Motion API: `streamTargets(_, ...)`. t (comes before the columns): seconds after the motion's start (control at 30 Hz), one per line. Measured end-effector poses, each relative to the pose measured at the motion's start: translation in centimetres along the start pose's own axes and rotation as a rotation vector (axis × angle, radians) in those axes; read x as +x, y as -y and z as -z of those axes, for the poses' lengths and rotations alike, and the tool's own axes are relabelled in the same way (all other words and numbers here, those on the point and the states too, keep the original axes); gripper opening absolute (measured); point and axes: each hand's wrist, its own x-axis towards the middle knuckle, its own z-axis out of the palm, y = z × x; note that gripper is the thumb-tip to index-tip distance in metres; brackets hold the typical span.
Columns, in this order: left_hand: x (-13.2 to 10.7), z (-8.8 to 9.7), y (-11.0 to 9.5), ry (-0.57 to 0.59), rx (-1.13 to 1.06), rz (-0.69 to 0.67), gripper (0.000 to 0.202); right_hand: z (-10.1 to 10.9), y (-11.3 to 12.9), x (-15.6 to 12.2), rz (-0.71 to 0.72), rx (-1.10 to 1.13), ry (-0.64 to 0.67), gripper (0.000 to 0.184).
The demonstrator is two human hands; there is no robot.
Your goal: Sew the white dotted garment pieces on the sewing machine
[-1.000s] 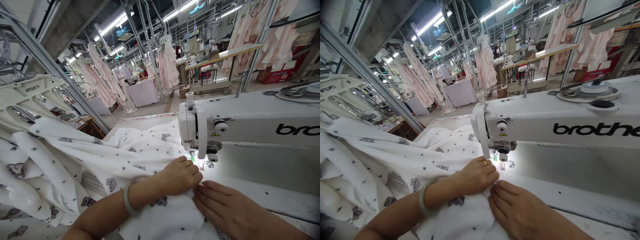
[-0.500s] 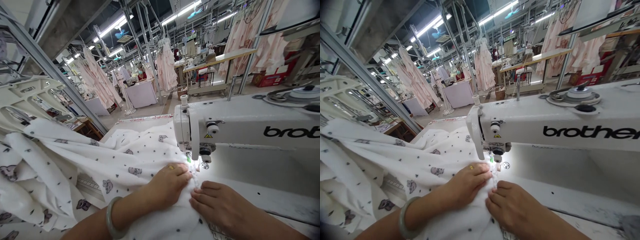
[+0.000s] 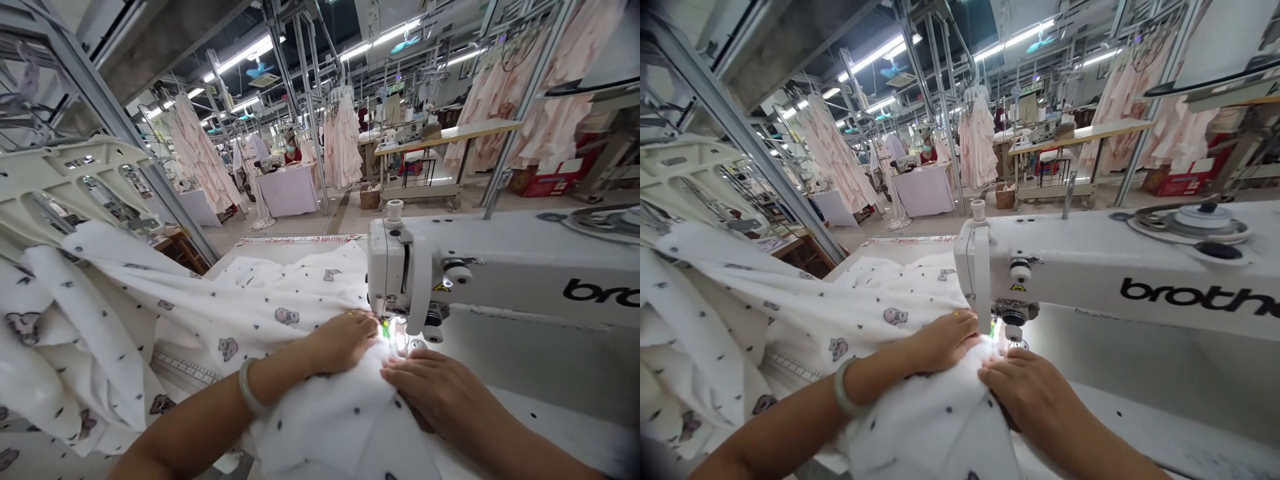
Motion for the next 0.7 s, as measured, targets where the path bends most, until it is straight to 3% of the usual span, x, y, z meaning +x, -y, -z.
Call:
streamTargets(0.17, 1.3, 1.8, 0.3, 0.082, -0.006, -0.019, 0.013, -0.1, -0.9, -0.1, 0.011, -0.016, 0.007, 0.033)
streamTargets(0.3, -0.3, 2.6, -2.5, 0.057, 0.065, 0.018, 0.019, 0.4, -1.2, -0.6, -0.014, -0.078, -0.007, 0.028)
streamTargets(0.43, -3.4, 1.6, -5.5, -0.01, 0.002, 0.099, 0.042, 1.0, -1.2, -0.6, -0.107, -0.137, 0.008, 0.021)
streamTargets(0.5, -4.4, 0.8, -6.1, -0.021, -0.003, 0.13, 0.033, 1.3, -1.1, -0.4, -0.127, -0.139, 0.067, 0.018)
streamTargets(0.6, -4.9, -0.1, -5.7, -0.076, -0.043, 0.159, 0.012, 1.1, -1.0, -0.1, -0.097, -0.132, 0.103, 0.02)
streamTargets(0.7, -4.4, -0.5, -4.3, -0.188, -0.193, 0.202, 0.023, 0.3, -1.1, -0.3, -0.034, -0.159, 0.084, 0.025)
